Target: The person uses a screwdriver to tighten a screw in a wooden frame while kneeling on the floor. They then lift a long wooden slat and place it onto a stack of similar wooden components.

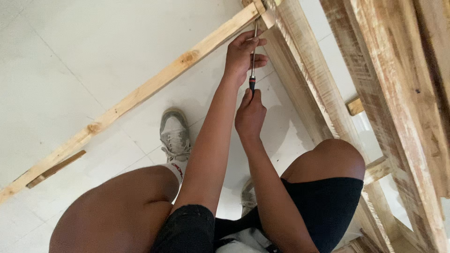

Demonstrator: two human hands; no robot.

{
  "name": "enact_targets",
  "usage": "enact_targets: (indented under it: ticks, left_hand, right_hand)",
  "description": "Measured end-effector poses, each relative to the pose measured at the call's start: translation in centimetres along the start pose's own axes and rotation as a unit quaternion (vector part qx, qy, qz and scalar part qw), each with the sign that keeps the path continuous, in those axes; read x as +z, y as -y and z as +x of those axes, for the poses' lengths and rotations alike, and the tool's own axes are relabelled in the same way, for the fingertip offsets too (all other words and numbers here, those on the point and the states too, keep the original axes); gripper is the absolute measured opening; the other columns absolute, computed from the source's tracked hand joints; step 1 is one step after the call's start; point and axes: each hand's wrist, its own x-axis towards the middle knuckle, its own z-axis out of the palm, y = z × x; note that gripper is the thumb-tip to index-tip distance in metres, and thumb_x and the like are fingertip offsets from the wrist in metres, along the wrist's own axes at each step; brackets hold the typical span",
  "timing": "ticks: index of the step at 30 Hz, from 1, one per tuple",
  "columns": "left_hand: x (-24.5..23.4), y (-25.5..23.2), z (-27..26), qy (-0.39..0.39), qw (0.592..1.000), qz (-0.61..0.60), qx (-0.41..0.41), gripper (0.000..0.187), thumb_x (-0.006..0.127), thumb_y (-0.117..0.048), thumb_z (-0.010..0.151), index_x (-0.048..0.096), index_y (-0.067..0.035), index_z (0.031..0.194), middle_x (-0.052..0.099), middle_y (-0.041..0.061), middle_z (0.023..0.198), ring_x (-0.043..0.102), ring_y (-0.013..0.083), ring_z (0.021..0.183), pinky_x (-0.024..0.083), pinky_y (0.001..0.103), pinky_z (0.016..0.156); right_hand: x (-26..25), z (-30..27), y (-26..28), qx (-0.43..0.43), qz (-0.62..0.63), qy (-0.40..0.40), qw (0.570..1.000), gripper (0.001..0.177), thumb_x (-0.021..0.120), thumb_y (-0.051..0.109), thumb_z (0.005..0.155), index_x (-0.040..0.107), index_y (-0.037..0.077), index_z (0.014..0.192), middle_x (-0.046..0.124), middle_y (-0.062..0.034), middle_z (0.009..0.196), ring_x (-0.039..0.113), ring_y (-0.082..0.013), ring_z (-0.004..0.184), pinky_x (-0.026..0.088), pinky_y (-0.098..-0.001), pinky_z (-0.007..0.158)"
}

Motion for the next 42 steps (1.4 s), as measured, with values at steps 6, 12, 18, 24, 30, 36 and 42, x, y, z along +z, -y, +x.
enact_targets:
  ticks: [6, 12, 18, 24, 30, 36, 42]
  left_hand:
    - [1.3, -3.8, -2.5, -0.011, 0.998, 0.004, -0.055, 0.034, 0.061, -0.016, 0.098, 0.068, -0.007, 0.131, 0.075, 0.019, 0.120, 0.076, 0.0304, 0.069, 0.067, 0.035, 0.063]
    - [0.5, -1.6, -0.6, 0.002, 1.000, 0.004, -0.023, 0.035, 0.059, -0.021, 0.098, 0.063, -0.002, 0.127, 0.075, 0.018, 0.116, 0.075, 0.0290, 0.063, 0.065, 0.035, 0.055]
    - [2.0, -3.9, -2.9, -0.024, 0.999, 0.014, -0.033, 0.030, 0.062, -0.020, 0.097, 0.067, -0.004, 0.121, 0.075, 0.021, 0.114, 0.074, 0.0311, 0.063, 0.067, 0.039, 0.057]
    - [0.6, -0.6, -0.2, 0.004, 0.999, -0.027, -0.019, 0.036, 0.061, -0.021, 0.096, 0.064, -0.004, 0.127, 0.075, 0.020, 0.114, 0.076, 0.0345, 0.066, 0.065, 0.039, 0.054]
    - [1.7, -2.3, -2.0, -0.019, 0.999, 0.007, -0.030, 0.031, 0.056, -0.019, 0.102, 0.069, -0.005, 0.126, 0.075, 0.017, 0.113, 0.071, 0.0280, 0.061, 0.064, 0.038, 0.058]
    - [0.5, -0.5, 0.9, 0.008, 0.998, -0.038, -0.046, 0.031, 0.058, -0.018, 0.102, 0.068, -0.004, 0.128, 0.074, 0.015, 0.110, 0.074, 0.0285, 0.072, 0.066, 0.037, 0.061]
    - [1.5, -4.1, -2.3, 0.009, 0.997, 0.017, -0.077, 0.032, 0.053, -0.019, 0.104, 0.068, -0.005, 0.128, 0.075, 0.015, 0.119, 0.079, 0.0351, 0.081, 0.066, 0.035, 0.065]
  right_hand:
    - [-2.5, 2.1, -1.1, 0.370, 0.685, 0.312, 0.545, 0.046, 0.051, 0.055, 0.102, 0.033, 0.027, 0.071, 0.009, 0.0127, 0.059, 0.002, -0.0037, 0.047, -0.002, -0.0204, 0.037]
    - [-1.0, 2.1, -3.1, 0.283, 0.789, 0.387, 0.385, 0.040, 0.049, 0.048, 0.107, 0.044, 0.020, 0.078, 0.014, 0.0103, 0.057, 0.006, -0.0047, 0.047, 0.006, -0.0235, 0.040]
    - [-5.0, 0.4, 4.9, 0.358, 0.524, 0.160, 0.756, 0.046, 0.047, 0.050, 0.105, 0.034, 0.019, 0.074, 0.013, 0.0074, 0.061, 0.007, -0.0087, 0.050, 0.005, -0.0266, 0.043]
    - [-1.2, 0.6, 0.9, 0.068, 0.073, 0.013, 0.995, 0.053, 0.032, 0.040, 0.109, 0.063, 0.003, 0.086, 0.072, -0.0152, 0.080, 0.055, -0.0330, 0.070, 0.042, -0.0449, 0.069]
    - [-2.2, 1.0, -0.5, -0.052, -0.002, 0.029, 0.998, 0.043, 0.031, 0.028, 0.113, 0.050, 0.006, 0.081, 0.057, -0.0097, 0.065, 0.052, -0.0358, 0.059, 0.039, -0.0463, 0.065]
    - [-3.2, 1.4, -0.1, 0.247, 0.872, 0.319, 0.277, 0.028, 0.045, 0.027, 0.112, 0.050, 0.007, 0.093, 0.036, 0.0030, 0.066, 0.027, -0.0061, 0.050, 0.025, -0.0197, 0.037]
    - [-5.0, 0.3, 6.4, 0.295, 0.412, 0.123, 0.854, 0.044, 0.034, 0.041, 0.111, 0.038, 0.015, 0.076, 0.017, 0.0065, 0.061, 0.009, -0.0093, 0.050, 0.008, -0.0284, 0.045]
